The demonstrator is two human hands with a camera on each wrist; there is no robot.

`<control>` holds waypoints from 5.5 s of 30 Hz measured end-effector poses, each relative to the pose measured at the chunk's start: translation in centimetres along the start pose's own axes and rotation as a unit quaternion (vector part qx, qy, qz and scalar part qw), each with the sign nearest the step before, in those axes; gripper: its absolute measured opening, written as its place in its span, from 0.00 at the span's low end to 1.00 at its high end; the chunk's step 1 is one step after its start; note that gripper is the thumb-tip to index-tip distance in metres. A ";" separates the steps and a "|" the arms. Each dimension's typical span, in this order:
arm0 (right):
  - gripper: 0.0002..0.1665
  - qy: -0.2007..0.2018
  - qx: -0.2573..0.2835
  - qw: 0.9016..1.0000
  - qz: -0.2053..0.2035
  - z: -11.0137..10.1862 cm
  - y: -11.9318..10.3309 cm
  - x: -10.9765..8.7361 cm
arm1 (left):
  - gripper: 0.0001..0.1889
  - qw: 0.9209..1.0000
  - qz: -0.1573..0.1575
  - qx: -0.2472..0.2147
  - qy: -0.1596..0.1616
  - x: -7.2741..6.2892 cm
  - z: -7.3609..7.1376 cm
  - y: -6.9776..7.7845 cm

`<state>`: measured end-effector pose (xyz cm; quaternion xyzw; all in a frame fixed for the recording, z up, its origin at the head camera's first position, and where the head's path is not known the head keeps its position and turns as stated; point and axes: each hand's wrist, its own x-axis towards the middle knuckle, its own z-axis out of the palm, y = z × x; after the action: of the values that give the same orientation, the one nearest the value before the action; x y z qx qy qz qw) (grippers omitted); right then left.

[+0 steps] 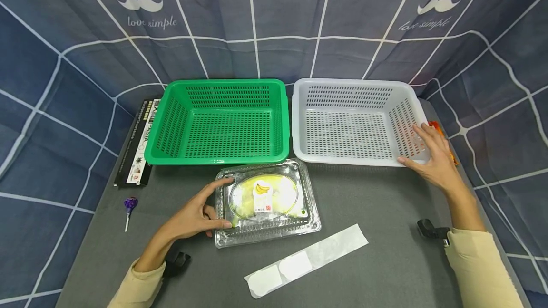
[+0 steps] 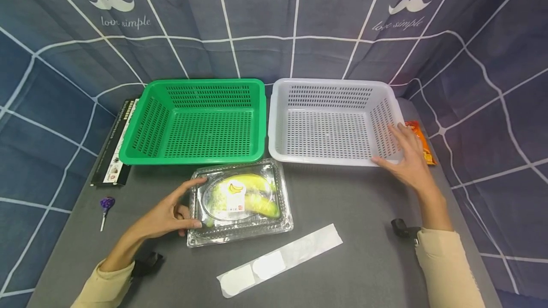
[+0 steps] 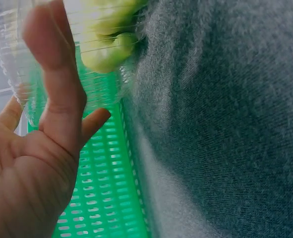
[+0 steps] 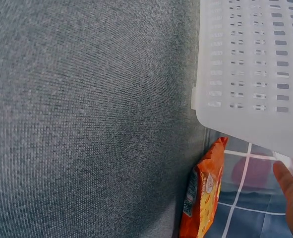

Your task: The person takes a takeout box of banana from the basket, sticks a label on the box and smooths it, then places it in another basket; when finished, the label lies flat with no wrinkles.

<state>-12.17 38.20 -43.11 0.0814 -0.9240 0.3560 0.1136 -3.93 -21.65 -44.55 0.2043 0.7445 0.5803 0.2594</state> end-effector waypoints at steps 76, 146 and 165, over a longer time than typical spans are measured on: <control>0.57 -0.005 0.022 1.000 0.017 0.1 0.4 -0.2 | 0.47 0.999 0.000 0.006 -0.052 25.1 -2.7 14.9; 0.58 0.008 0.007 1.000 0.020 0.1 0.4 -0.3 | 0.56 0.967 -0.166 0.177 -0.081 31.2 3.6 13.7; 0.56 0.007 -0.001 1.000 -0.001 0.1 -0.1 0.3 | 0.36 0.976 0.091 0.195 0.041 15.2 1.8 13.6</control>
<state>-12.45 38.09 -43.03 0.0797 -0.9233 0.3558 0.1205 -14.66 -7.71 -33.98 0.2939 0.8318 0.4529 0.1292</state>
